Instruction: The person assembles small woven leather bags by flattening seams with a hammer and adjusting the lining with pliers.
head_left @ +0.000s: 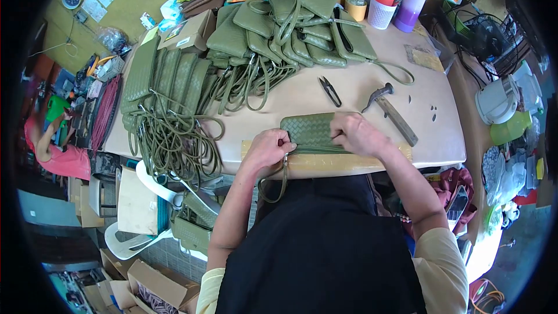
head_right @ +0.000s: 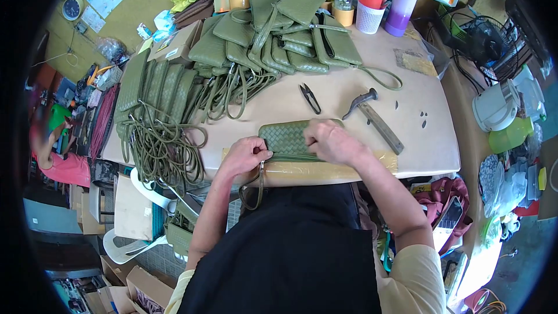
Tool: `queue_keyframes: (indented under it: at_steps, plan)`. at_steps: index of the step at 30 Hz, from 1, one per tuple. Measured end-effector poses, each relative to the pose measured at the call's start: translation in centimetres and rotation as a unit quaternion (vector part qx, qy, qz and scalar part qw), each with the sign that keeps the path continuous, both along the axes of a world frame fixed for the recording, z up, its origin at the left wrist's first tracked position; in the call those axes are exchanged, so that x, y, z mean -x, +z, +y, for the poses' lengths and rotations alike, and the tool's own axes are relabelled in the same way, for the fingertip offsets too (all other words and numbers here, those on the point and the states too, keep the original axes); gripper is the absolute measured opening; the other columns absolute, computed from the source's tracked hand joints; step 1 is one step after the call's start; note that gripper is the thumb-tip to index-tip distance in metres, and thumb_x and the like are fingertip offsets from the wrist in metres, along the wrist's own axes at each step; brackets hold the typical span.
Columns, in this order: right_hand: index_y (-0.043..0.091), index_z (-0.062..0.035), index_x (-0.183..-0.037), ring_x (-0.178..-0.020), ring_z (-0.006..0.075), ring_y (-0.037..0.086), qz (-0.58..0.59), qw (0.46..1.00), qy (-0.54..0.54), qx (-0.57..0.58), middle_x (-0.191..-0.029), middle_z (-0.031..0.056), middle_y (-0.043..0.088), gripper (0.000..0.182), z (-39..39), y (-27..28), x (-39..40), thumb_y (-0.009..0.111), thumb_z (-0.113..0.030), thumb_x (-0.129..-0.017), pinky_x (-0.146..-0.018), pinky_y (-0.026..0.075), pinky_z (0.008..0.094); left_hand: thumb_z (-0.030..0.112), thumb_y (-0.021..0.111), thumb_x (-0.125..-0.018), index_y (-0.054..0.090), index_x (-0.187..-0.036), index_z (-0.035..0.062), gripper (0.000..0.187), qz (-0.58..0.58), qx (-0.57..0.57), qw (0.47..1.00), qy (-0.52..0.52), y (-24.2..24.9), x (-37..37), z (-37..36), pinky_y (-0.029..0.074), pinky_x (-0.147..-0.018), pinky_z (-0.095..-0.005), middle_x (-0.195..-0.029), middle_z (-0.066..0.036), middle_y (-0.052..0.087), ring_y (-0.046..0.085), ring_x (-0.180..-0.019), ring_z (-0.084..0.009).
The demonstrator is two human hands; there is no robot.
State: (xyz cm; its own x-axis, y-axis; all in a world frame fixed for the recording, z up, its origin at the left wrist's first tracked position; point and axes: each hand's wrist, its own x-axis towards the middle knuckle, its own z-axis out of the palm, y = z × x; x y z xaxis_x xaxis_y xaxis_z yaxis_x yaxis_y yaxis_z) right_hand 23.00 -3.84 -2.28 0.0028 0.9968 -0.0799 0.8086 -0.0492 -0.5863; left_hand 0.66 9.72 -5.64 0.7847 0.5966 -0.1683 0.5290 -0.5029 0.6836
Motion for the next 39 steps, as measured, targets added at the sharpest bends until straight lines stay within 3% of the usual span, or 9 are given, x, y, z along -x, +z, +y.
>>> queue_keyframes:
  at_steps: [2,6,8,12,17,33,35,37,39]
  plan:
    - [0.061,-0.0003,-0.077,-0.083,0.0332,0.062,0.136,0.980,0.081,-0.122,-0.082,0.0145,0.061,0.009,0.0,0.4,1.8,0.069,-0.001,-0.073,-0.076,0.049,0.0409,0.026,0.073,-0.077,0.063,-0.072,0.0020,0.027,0.001,-0.019,1.000,-0.001,0.0,-0.1,0.0,0.045,-0.060,-0.0340,-0.067,-0.010,0.062,0.058,-0.061,-0.0200]
    - [0.060,0.0002,-0.077,-0.083,0.0332,0.062,0.157,0.984,0.032,-0.074,-0.083,0.0145,0.061,0.011,0.0,-2.1,1.5,0.070,-0.001,-0.073,-0.077,0.049,0.0411,0.022,0.072,-0.078,0.063,-0.075,0.0013,0.023,0.013,-0.009,1.000,-0.011,1.4,-0.4,-0.8,0.046,-0.063,-0.0351,-0.071,-0.010,0.063,0.060,-0.065,-0.0233]
    - [0.060,0.0005,-0.077,-0.084,0.0333,0.061,0.120,0.989,0.045,-0.074,-0.084,0.0148,0.061,0.011,0.3,-1.8,1.9,0.070,-0.001,-0.073,-0.076,0.048,0.0409,0.016,0.072,-0.078,0.063,-0.079,0.0007,0.018,-0.145,-0.220,0.964,-0.039,2.2,-1.5,-2.7,0.048,-0.069,-0.0369,-0.077,-0.012,0.063,0.062,-0.072,-0.0276]
    - [0.060,0.0005,-0.077,-0.085,0.0333,0.061,0.124,0.988,0.038,-0.079,-0.084,0.0150,0.061,0.010,-0.1,-1.8,1.3,0.069,-0.002,-0.073,-0.077,0.048,0.0406,0.013,0.072,-0.077,0.063,-0.082,0.0010,0.015,-0.074,-0.034,0.996,-0.048,0.9,-2.9,-2.7,0.048,-0.071,-0.0388,-0.081,-0.013,0.064,0.063,-0.077,-0.0298]
    - [0.061,0.0004,-0.077,-0.075,0.0321,0.062,0.008,0.993,0.048,-0.107,-0.077,0.0141,0.060,0.010,-1.9,-1.3,-3.1,0.069,0.001,-0.072,-0.069,0.048,0.0396,0.012,0.070,-0.078,0.063,-0.082,0.0008,0.014,-0.044,-0.026,0.997,-0.063,1.2,-3.1,-2.3,0.049,-0.071,-0.0386,-0.080,-0.014,0.065,0.064,-0.078,-0.0300]
    - [0.058,0.0006,-0.079,-0.082,0.0326,0.060,-0.029,0.995,0.005,-0.093,-0.083,0.0147,0.061,0.014,-4.0,-0.5,-3.5,0.070,0.000,-0.072,-0.073,0.048,0.0401,0.016,0.070,-0.080,0.062,-0.085,0.0012,0.018,-0.003,-0.004,0.995,-0.101,1.9,-3.5,-1.9,0.049,-0.073,-0.0402,-0.081,-0.014,0.064,0.063,-0.080,-0.0304]
    - [0.059,0.0004,-0.080,-0.082,0.0328,0.060,0.066,0.992,-0.013,-0.105,-0.083,0.0145,0.062,0.015,-4.4,-1.4,-4.0,0.071,0.000,-0.071,-0.072,0.048,0.0399,0.015,0.071,-0.079,0.062,-0.086,0.0020,0.018,0.000,0.015,0.995,-0.104,2.2,-4.3,-3.1,0.049,-0.073,-0.0396,-0.080,-0.013,0.063,0.062,-0.078,-0.0293]
    - [0.059,0.0008,-0.081,-0.080,0.0309,0.060,0.068,0.992,-0.020,-0.105,-0.081,0.0135,0.061,0.016,-4.3,-1.7,-4.4,0.071,0.000,-0.070,-0.071,0.048,0.0388,0.016,0.074,-0.077,0.062,-0.083,0.0032,0.018,-0.183,-0.080,0.972,-0.123,1.2,-5.7,-5.4,0.049,-0.070,-0.0388,-0.078,-0.012,0.062,0.062,-0.075,-0.0283]
    - [0.060,0.0011,-0.081,-0.079,0.0290,0.060,0.074,0.992,-0.026,-0.103,-0.080,0.0124,0.060,0.016,-4.6,-1.7,-4.1,0.072,-0.001,-0.070,-0.070,0.048,0.0378,0.015,0.074,-0.076,0.063,-0.083,0.0025,0.019,-0.145,-0.052,0.981,-0.119,0.7,-6.3,-5.3,0.048,-0.069,-0.0379,-0.076,-0.010,0.061,0.062,-0.074,-0.0270]
